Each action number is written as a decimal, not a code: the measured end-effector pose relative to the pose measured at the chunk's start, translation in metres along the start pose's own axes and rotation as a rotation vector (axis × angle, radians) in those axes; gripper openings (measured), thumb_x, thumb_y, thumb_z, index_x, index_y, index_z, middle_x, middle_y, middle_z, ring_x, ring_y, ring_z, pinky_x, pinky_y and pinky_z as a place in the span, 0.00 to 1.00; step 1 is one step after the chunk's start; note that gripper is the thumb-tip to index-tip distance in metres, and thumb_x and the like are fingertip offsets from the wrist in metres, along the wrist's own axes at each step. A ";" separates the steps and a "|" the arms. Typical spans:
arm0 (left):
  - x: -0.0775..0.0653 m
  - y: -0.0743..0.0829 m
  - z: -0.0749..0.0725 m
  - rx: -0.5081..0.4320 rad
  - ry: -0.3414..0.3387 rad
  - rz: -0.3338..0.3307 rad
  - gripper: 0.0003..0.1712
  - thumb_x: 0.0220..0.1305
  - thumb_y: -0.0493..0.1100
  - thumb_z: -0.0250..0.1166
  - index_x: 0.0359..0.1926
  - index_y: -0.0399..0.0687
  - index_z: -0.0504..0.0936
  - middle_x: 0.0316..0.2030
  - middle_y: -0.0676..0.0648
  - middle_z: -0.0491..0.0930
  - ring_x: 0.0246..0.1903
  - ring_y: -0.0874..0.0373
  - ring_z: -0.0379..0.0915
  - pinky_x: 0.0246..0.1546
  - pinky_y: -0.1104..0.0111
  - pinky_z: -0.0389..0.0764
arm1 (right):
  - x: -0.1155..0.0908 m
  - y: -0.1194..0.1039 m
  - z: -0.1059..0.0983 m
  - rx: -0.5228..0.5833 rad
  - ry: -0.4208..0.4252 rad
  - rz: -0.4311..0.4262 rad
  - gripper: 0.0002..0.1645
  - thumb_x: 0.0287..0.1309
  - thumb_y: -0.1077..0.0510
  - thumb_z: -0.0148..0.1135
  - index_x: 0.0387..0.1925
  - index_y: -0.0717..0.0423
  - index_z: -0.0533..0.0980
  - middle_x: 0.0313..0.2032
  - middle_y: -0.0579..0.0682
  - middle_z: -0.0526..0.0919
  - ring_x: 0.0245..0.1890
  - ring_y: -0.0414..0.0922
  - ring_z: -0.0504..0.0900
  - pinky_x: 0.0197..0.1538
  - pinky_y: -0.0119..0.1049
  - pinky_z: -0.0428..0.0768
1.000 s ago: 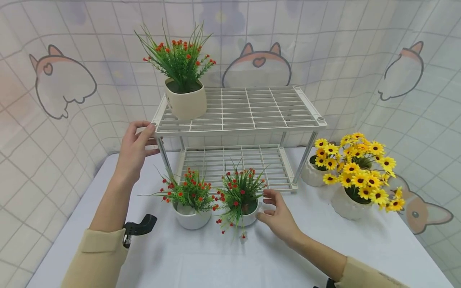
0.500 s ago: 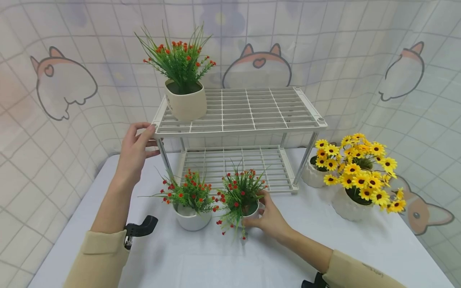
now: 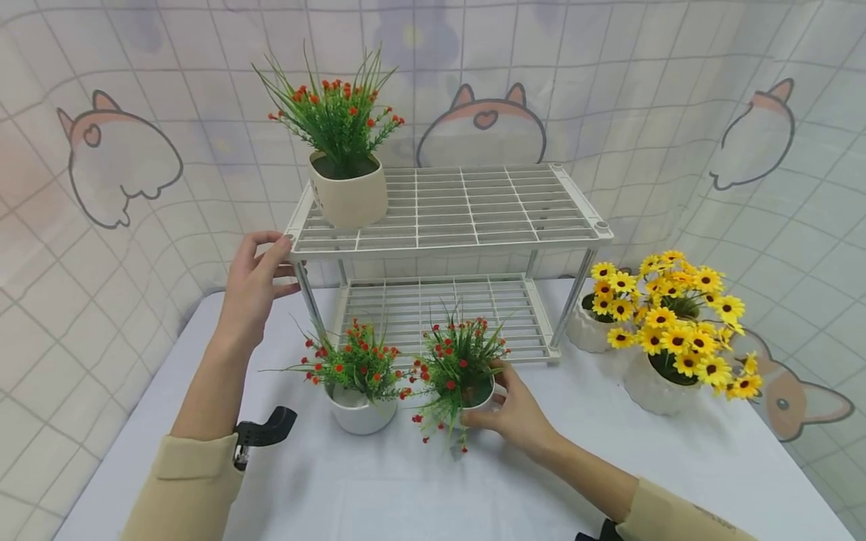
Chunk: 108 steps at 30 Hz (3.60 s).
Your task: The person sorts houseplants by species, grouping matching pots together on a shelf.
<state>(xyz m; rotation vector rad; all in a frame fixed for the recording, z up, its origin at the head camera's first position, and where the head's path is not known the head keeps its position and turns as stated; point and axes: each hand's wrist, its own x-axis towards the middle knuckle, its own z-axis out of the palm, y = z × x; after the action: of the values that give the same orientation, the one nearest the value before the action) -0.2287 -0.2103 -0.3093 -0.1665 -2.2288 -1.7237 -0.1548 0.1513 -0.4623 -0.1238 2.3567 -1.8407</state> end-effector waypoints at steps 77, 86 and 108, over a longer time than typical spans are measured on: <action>-0.002 -0.001 0.002 -0.013 0.000 -0.005 0.20 0.80 0.58 0.50 0.63 0.55 0.67 0.53 0.46 0.77 0.48 0.55 0.77 0.47 0.68 0.81 | 0.092 -0.243 -0.031 -0.047 0.292 -0.251 0.52 0.52 0.51 0.80 0.70 0.57 0.58 0.59 0.52 0.68 0.54 0.45 0.76 0.52 0.37 0.80; -0.003 -0.001 0.002 -0.009 -0.001 -0.002 0.20 0.81 0.58 0.50 0.63 0.54 0.67 0.51 0.47 0.77 0.48 0.55 0.77 0.47 0.68 0.81 | 0.110 -0.246 -0.020 -0.087 0.331 -0.256 0.55 0.53 0.49 0.79 0.71 0.58 0.54 0.63 0.55 0.67 0.56 0.46 0.75 0.53 0.36 0.80; -0.001 -0.001 0.002 -0.039 -0.006 0.005 0.18 0.80 0.57 0.51 0.62 0.56 0.68 0.50 0.47 0.77 0.47 0.55 0.77 0.45 0.71 0.81 | 0.068 -0.226 -0.019 -0.143 0.380 -0.517 0.51 0.54 0.52 0.79 0.70 0.61 0.59 0.65 0.56 0.65 0.65 0.47 0.63 0.63 0.41 0.68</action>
<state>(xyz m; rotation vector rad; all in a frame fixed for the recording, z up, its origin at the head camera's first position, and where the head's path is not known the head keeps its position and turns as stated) -0.2285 -0.2086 -0.3113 -0.1859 -2.1978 -1.7673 -0.2313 0.1031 -0.2430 -0.4811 2.9373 -2.0533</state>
